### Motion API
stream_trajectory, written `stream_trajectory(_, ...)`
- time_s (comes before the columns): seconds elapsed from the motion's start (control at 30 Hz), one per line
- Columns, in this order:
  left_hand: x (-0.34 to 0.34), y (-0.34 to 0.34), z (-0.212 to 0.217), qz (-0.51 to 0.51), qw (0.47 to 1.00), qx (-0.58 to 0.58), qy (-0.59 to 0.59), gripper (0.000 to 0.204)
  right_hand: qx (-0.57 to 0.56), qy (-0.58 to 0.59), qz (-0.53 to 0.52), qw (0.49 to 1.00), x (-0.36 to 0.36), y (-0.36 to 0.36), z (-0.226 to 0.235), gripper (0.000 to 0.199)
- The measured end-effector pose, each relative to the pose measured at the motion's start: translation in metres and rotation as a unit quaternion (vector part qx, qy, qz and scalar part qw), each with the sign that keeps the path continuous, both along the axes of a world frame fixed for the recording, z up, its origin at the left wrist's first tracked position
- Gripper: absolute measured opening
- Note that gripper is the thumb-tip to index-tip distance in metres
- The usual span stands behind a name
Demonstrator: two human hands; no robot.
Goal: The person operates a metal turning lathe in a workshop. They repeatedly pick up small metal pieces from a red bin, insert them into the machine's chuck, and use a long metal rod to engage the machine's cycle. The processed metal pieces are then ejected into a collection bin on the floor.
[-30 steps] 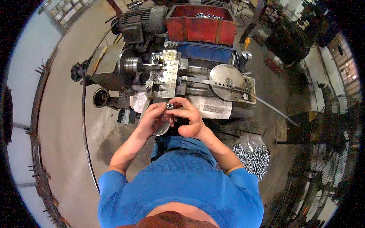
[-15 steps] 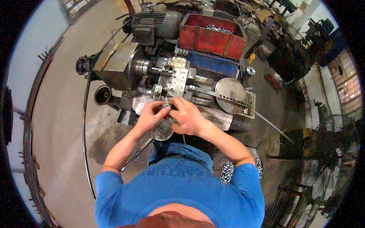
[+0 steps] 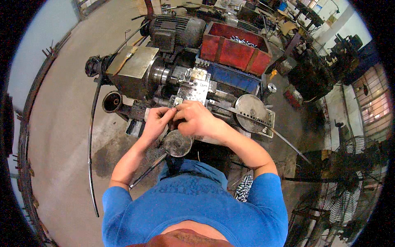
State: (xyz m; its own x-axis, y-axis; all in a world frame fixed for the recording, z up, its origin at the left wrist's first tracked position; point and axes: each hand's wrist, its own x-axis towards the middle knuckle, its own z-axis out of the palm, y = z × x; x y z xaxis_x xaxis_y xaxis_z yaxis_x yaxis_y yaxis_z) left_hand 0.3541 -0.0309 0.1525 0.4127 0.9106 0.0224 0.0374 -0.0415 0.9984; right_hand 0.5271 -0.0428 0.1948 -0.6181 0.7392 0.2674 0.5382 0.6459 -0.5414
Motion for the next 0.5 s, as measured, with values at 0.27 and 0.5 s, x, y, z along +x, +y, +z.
stream_trajectory(0.27, -0.095, 0.022, 0.003, -0.011, 0.976, 0.071, 0.204, 0.028, 0.069, -0.187, -0.028, 0.98, 0.0, 0.081, -0.006, 0.022)
stream_trajectory(0.5, -0.262, 0.015, -0.033, 0.254, 0.867, 0.195, 0.383, 0.034, 0.07, -0.326, -0.15, 0.931, -0.022, 0.144, -0.046, 0.021)
